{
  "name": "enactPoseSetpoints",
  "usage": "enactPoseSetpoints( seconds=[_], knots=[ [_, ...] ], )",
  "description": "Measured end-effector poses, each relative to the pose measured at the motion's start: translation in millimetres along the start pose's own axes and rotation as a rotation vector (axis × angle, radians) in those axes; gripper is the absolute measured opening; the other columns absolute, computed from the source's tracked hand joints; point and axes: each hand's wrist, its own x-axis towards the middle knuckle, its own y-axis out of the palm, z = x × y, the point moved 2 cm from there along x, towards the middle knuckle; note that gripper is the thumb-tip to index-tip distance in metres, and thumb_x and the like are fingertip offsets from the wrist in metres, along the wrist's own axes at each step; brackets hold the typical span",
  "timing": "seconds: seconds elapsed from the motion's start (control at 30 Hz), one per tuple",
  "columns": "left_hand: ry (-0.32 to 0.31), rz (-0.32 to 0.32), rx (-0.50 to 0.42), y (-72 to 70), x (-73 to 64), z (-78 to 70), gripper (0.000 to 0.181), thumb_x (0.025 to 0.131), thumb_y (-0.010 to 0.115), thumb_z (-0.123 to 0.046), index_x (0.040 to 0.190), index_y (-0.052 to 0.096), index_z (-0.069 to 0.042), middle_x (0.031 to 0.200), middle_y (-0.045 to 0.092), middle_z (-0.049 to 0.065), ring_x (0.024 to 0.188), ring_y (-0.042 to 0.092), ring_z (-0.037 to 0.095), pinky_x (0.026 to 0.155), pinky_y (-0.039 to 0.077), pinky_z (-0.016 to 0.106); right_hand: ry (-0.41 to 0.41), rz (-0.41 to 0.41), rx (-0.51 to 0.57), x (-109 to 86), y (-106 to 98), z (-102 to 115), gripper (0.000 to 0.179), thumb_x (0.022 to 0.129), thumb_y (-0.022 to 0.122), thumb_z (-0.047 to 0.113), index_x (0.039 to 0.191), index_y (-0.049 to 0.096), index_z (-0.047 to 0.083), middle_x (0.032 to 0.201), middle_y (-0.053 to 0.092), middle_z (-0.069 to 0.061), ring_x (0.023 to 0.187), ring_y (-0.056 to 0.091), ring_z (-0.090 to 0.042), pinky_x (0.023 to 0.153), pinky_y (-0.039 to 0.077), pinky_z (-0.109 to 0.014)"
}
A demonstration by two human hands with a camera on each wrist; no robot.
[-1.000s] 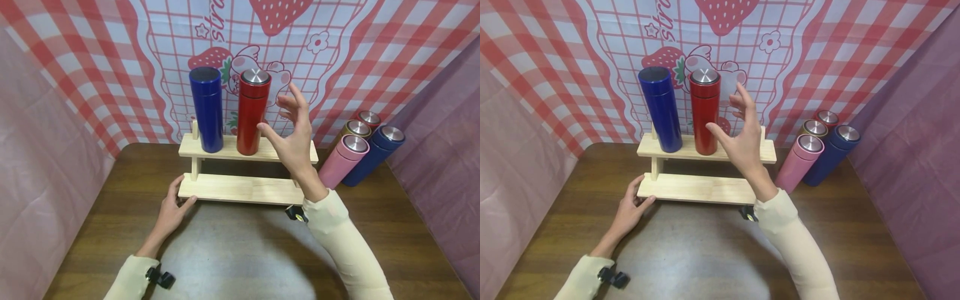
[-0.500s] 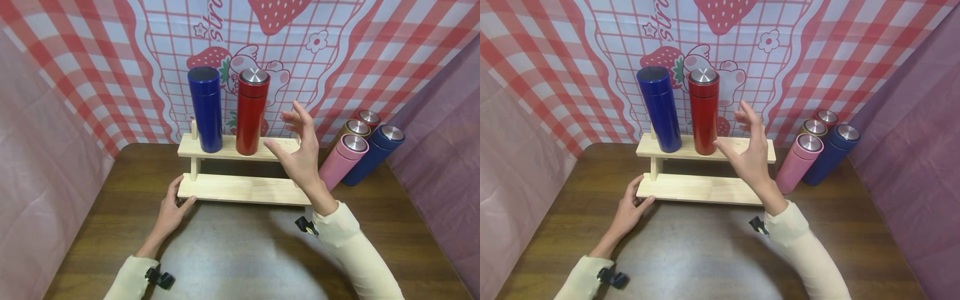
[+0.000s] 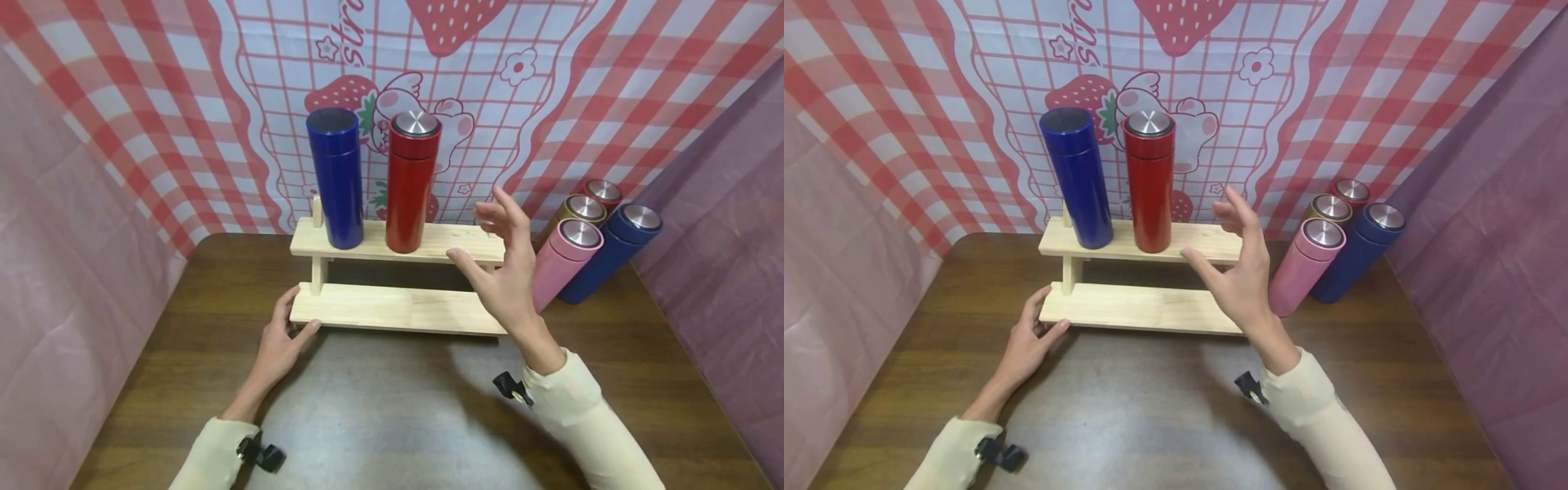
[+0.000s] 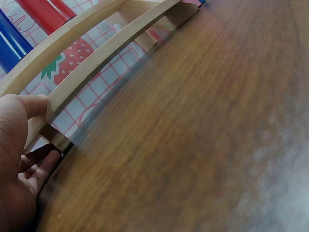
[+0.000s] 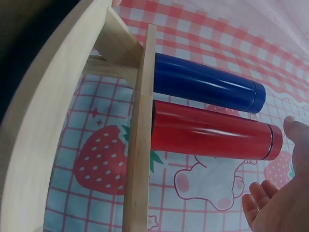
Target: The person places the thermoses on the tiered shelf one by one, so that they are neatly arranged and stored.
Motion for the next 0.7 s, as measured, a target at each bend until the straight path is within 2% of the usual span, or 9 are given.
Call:
enactPoseSetpoints(
  seconds=[0.17,0.27,0.37,0.5,0.6,0.7],
  knots=[
    [-0.007,0.004,0.002,-0.1,0.2,0.2,0.081,0.106,0.078,-0.016,0.173,0.031,-0.01,0.165,0.052,0.025,0.139,0.062,0.039,0.112,0.052,0.04,0.003,0.011,0.039,-7.2,-5.7,0.3,0.095,0.096,0.089,0.047,0.159,0.043,-0.007,0.136,0.065,-0.028,0.131,0.064,-0.026,0.111,0.049,-0.036],
    [-0.011,0.008,-0.004,-0.6,0.5,-0.5,0.083,0.105,0.079,-0.015,0.173,0.031,-0.011,0.165,0.052,0.025,0.138,0.062,0.039,0.111,0.052,0.04,0.003,0.014,0.047,-12.0,-9.2,0.8,0.096,0.096,0.088,0.049,0.158,0.042,-0.009,0.136,0.067,-0.023,0.131,0.064,-0.027,0.11,0.049,-0.036],
    [-0.01,0.008,-0.008,-0.6,0.7,-0.3,0.084,0.105,0.079,-0.015,0.173,0.031,-0.011,0.165,0.052,0.026,0.138,0.063,0.039,0.112,0.052,0.044,0.01,0.019,0.047,-17.1,-12.6,0.8,0.098,0.096,0.088,0.051,0.158,0.042,-0.01,0.136,0.066,-0.026,0.131,0.064,-0.026,0.11,0.048,-0.035],
    [-0.009,0.009,-0.003,-0.2,0.2,-0.3,0.082,0.106,0.078,-0.017,0.173,0.031,-0.011,0.166,0.051,0.025,0.138,0.062,0.038,0.112,0.052,0.041,0.026,0.016,0.07,-23.0,-18.1,1.3,0.097,0.095,0.089,0.046,0.157,0.041,-0.011,0.135,0.065,-0.03,0.131,0.064,-0.024,0.111,0.047,-0.035],
    [-0.008,0.006,0.004,0.2,0.2,0.2,0.081,0.106,0.077,-0.016,0.173,0.031,-0.011,0.166,0.051,0.025,0.139,0.062,0.038,0.111,0.052,0.037,0.032,0.008,0.09,-26.4,-22.6,2.7,0.096,0.095,0.091,0.043,0.156,0.041,-0.013,0.136,0.067,-0.022,0.132,0.063,-0.024,0.112,0.047,-0.035],
    [0.007,0.002,-0.001,0.9,0.4,0.2,0.082,0.105,0.078,-0.015,0.172,0.032,-0.01,0.164,0.053,0.027,0.137,0.063,0.04,0.111,0.053,0.043,0.026,0.001,0.104,-29.4,-27.6,4.0,0.097,0.093,0.092,0.042,0.154,0.042,-0.015,0.137,0.068,-0.012,0.131,0.063,-0.025,0.111,0.047,-0.035]
  ],
)
